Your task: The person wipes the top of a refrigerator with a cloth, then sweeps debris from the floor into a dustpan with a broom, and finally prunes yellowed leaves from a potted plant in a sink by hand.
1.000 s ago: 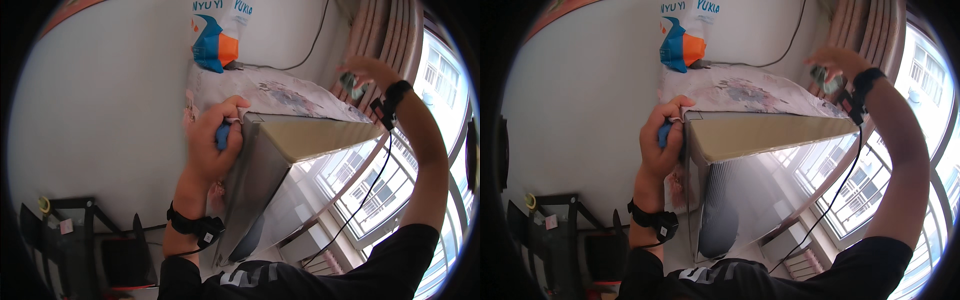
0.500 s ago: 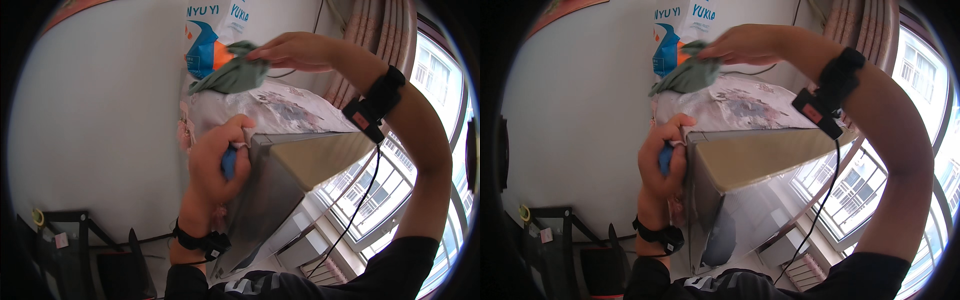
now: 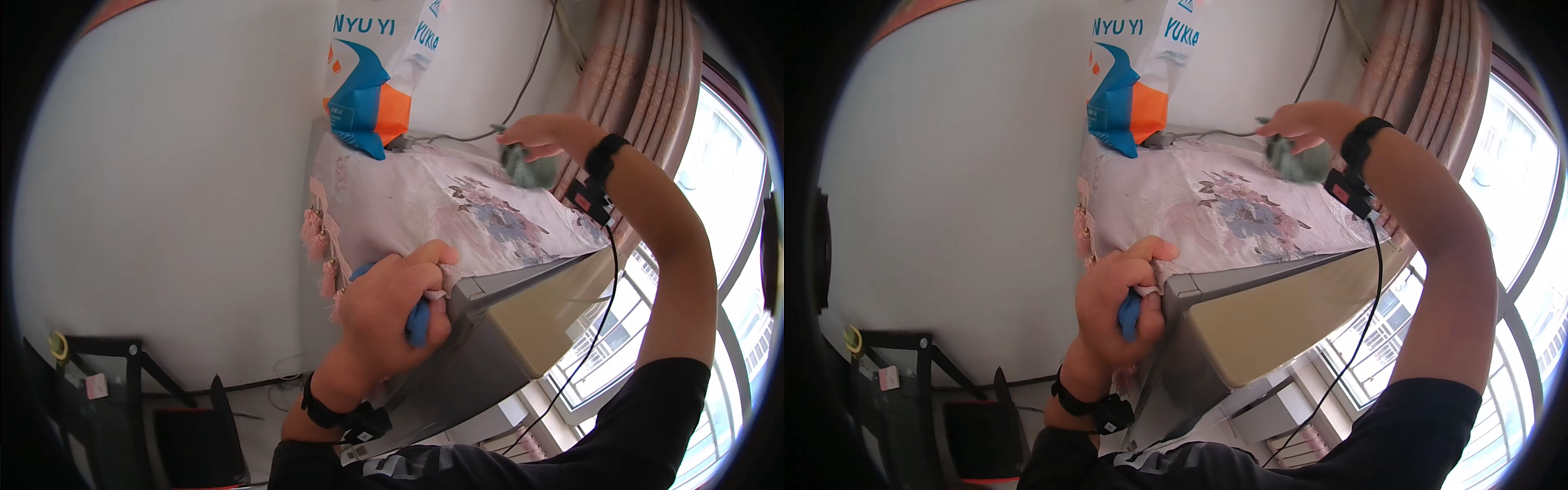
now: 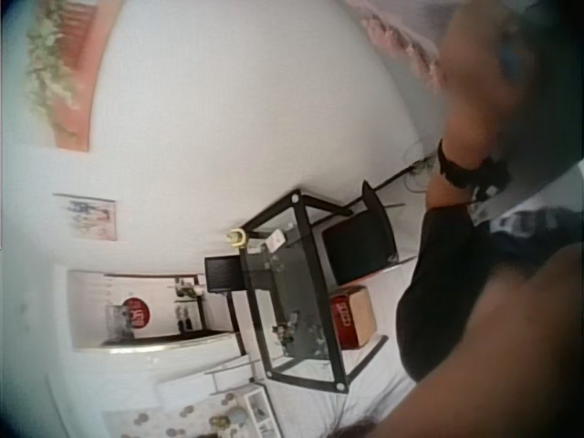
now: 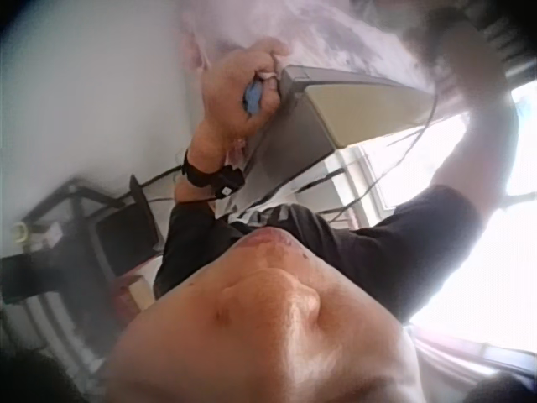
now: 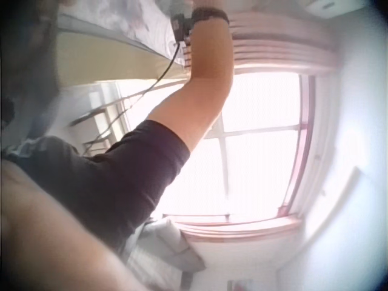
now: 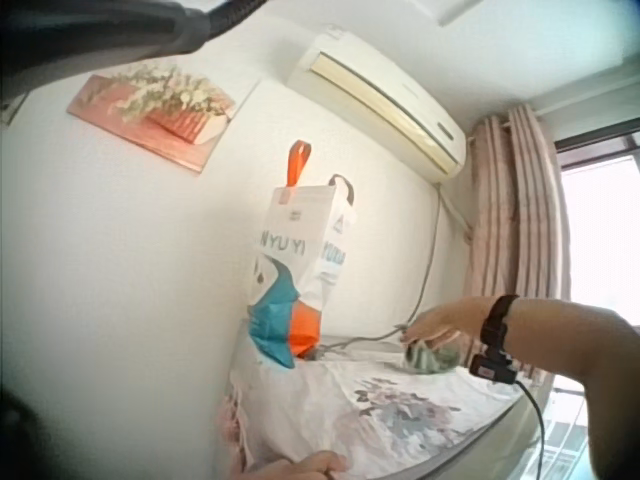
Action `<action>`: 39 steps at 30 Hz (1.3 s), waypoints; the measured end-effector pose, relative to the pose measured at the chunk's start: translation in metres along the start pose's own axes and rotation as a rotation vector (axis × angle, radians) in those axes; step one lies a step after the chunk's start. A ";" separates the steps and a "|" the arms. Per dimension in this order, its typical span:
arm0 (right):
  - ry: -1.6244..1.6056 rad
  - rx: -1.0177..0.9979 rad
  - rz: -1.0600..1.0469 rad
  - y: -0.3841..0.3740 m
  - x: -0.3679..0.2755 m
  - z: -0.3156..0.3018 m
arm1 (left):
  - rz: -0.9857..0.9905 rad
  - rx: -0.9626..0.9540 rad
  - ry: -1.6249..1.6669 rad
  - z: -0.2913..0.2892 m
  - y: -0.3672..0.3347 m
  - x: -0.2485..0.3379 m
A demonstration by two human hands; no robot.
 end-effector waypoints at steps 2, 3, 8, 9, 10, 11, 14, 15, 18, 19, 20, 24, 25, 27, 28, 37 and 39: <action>-0.066 -0.173 -0.107 -0.013 -0.021 0.022 | -0.008 -0.020 -0.003 0.001 0.001 -0.003; -0.075 -0.246 -0.173 -0.015 -0.032 0.035 | -0.017 -0.017 -0.001 0.002 0.002 -0.005; 0.104 -0.302 -0.586 0.027 -0.091 0.093 | 0.032 -0.019 -0.031 0.004 0.003 -0.014; 0.150 -0.308 -0.685 0.038 -0.095 0.095 | 0.033 -0.017 -0.028 0.007 0.003 -0.016; 0.152 -0.309 -0.694 0.050 -0.099 0.093 | 0.044 -0.025 -0.029 0.007 0.001 -0.015; 0.056 -0.422 -0.721 0.059 -0.099 0.091 | 0.047 -0.034 -0.033 0.008 0.002 -0.017; 0.030 -0.514 -0.753 0.101 -0.099 0.086 | 0.048 -0.047 -0.043 0.005 0.000 -0.017; 0.098 -0.485 -0.769 0.112 -0.096 0.083 | 0.045 -0.047 -0.054 0.003 0.000 -0.016; -0.079 -0.689 -0.905 0.134 -0.073 0.068 | 0.070 -0.029 -0.066 -0.003 0.002 -0.014; -0.079 -0.580 -0.992 0.140 -0.061 0.057 | 0.092 -0.028 -0.020 -0.001 0.001 -0.015; -0.084 -0.460 -1.061 0.144 -0.048 0.049 | 0.113 -0.030 0.044 0.000 0.001 -0.017; -0.290 -0.097 -0.965 0.156 0.000 0.034 | 0.101 -0.098 0.088 -0.008 0.005 -0.018; -0.368 0.021 -0.859 0.159 0.014 0.033 | 0.092 -0.100 0.115 -0.010 0.009 -0.020; -0.448 0.167 -0.724 0.173 0.039 0.033 | 0.091 -0.117 0.176 -0.018 0.020 -0.024; -0.514 0.228 -0.648 0.178 0.055 0.036 | 0.077 -0.123 0.217 -0.025 0.029 -0.026; -0.640 0.523 -0.231 0.225 0.066 0.054 | -0.112 -0.162 0.266 -0.097 0.045 -0.062; -0.535 0.477 -0.274 0.237 0.060 0.045 | -0.150 -0.128 0.287 -0.103 0.035 -0.075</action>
Point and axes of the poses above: each hand's wrist, its own y-axis away from the middle knuckle, its own z-axis out of the palm, x = y × z, the point moved 1 cm from there along -y, towards the middle knuckle, and after that the axes turned 1 degree about -z, right-handed, at the moved point
